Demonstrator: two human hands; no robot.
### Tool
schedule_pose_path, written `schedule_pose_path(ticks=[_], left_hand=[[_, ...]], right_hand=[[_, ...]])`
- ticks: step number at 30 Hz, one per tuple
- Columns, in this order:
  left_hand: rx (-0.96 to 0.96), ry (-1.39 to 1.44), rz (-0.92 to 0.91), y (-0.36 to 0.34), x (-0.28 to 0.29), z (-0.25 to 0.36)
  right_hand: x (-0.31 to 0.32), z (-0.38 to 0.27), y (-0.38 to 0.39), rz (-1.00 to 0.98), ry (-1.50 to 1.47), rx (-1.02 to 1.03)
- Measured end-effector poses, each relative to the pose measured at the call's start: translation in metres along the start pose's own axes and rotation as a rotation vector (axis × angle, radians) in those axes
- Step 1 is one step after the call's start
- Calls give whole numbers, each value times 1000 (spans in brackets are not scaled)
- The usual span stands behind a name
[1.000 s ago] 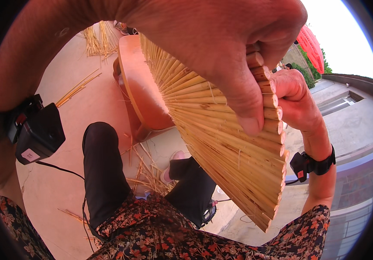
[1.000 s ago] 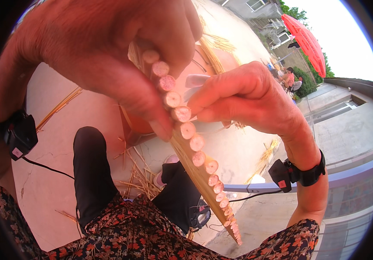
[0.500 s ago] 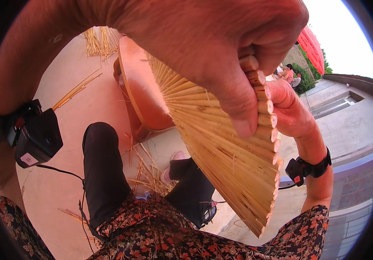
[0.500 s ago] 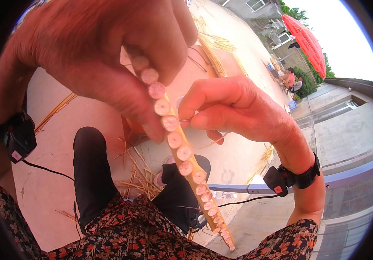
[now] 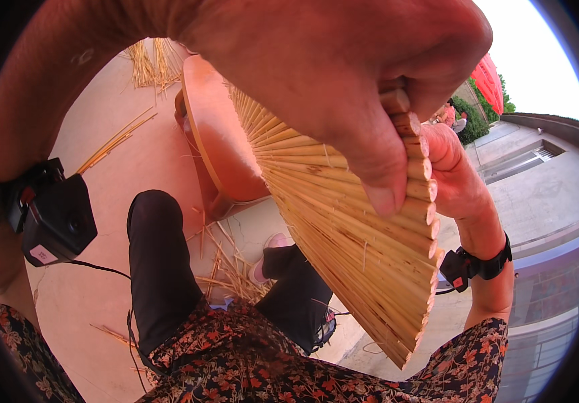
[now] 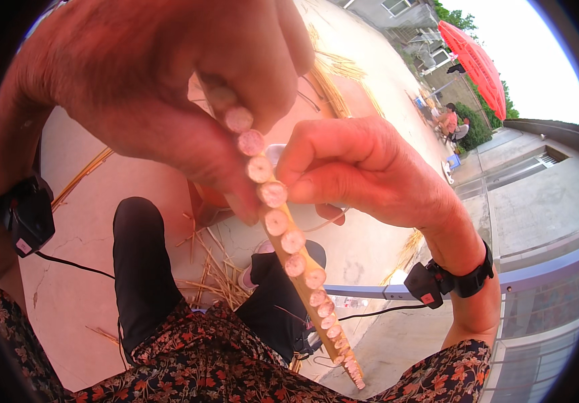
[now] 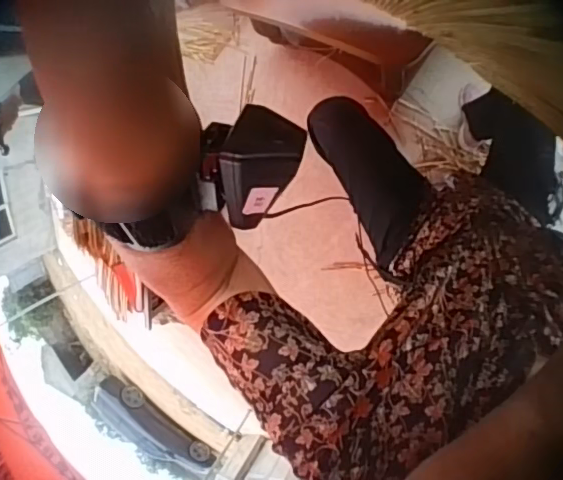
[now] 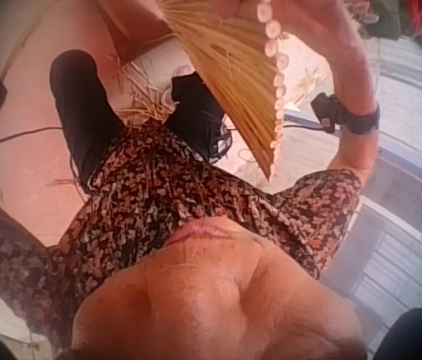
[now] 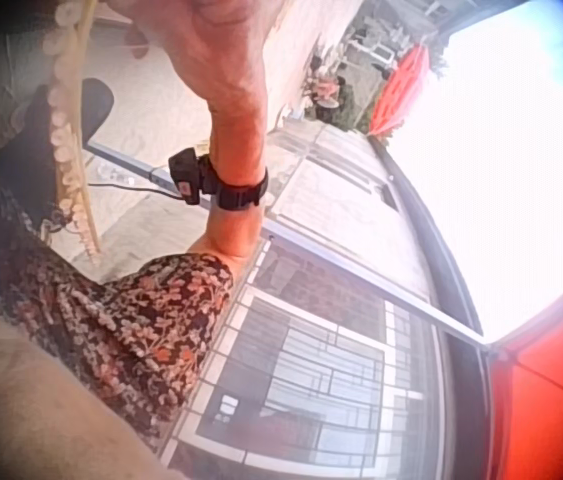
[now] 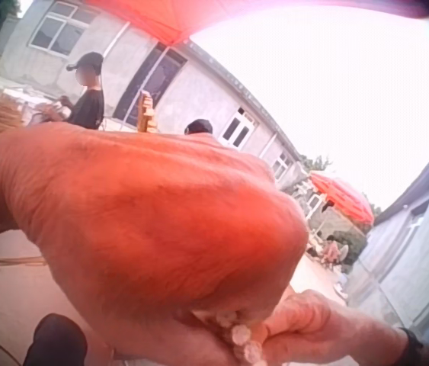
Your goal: The person weaves a large, semi-circular bamboo mat by hand, using a needle and white thread to stitch the bamboo strips together. They repeatedly pull the thread through the strips to secure them, working on the edge of the mat.
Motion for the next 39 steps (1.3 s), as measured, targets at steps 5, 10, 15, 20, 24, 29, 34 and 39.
schedule_pose_path(ticks=[5,10,15,20,24,29,34,39], left_hand=[[-10,-6,9,2,-1,1],[-28,-7,21,2,1,2],[-12,-40,19,10,3,2],[-91,8,65,-3,4,7],[-51,-42,31,5,8,8],[-70,-47,33,3,13,10],[-129,-45,61,-13,31,29],[-106,-61,18,-1,21,18]], right_hand=[[1,-4,0,24,67,38],[4,-12,3,54,140,70],[1,-19,-1,95,254,145],[5,-40,22,259,426,182],[-3,-34,7,230,320,283],[3,-6,14,222,0,-182],[0,-24,26,259,-232,-168],[-13,-21,-4,231,-33,32]])
Point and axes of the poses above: each hand's wrist, its own y-axis away from the middle knuckle, its own x-axis out of the back of the hand, z = x × y, the point moved 9 cm from there along -y, towards the middle knuckle, and after that the axes turned 10 degrees about z, right-handed, at the moved point
